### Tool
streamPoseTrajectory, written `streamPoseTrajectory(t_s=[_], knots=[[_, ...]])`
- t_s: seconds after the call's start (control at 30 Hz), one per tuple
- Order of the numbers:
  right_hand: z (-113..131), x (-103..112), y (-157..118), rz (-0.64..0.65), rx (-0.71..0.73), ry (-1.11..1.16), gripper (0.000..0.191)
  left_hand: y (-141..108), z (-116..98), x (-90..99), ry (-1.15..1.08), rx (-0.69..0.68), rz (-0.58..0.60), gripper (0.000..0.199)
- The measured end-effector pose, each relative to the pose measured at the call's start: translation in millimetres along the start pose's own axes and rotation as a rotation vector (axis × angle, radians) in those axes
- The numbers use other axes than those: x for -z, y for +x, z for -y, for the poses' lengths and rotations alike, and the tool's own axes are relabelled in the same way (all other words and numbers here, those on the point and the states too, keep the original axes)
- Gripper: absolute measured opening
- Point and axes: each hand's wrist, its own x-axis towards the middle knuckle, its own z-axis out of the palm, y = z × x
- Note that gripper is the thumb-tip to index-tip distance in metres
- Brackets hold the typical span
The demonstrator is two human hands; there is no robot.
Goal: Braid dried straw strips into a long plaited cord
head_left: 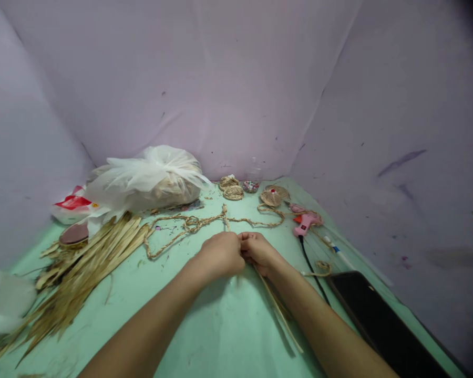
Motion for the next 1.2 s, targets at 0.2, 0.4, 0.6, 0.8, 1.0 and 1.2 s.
streamPoseTrajectory(t_s=[0.2, 0.4, 0.6, 0.8, 1.0, 1.2], knots=[[4, 4, -2, 0.096, -0.037, 0.004, 0.006, 10, 5, 29.4, -0.133, 0.144, -0.050, 0.007], [4, 8, 0, 0.137, 0.010, -0.026, 0.005, 28, 20, 14.9, -0.473, 0.141, 0.234, 0.009], [-8, 12, 14, 0.177, 0.280, -0.306, 0.006, 33, 29, 13.6, -0.198, 0.099, 0.085, 0.014], [-4, 12, 9, 0.044, 0.423, -0.691, 0.008, 32, 27, 9.3, -0.240, 0.037, -0.019, 0.016], [9, 3, -6, -0.168, 0.329, -0.845, 0.010, 30, 24, 5.0, -0.250, 0.078, -0.058, 0.014], [5, -1, -13, -0.139, 0.254, -0.770, 0.014, 32, 20, -3.0, -0.258, 0.207, -0.118, 0.017]])
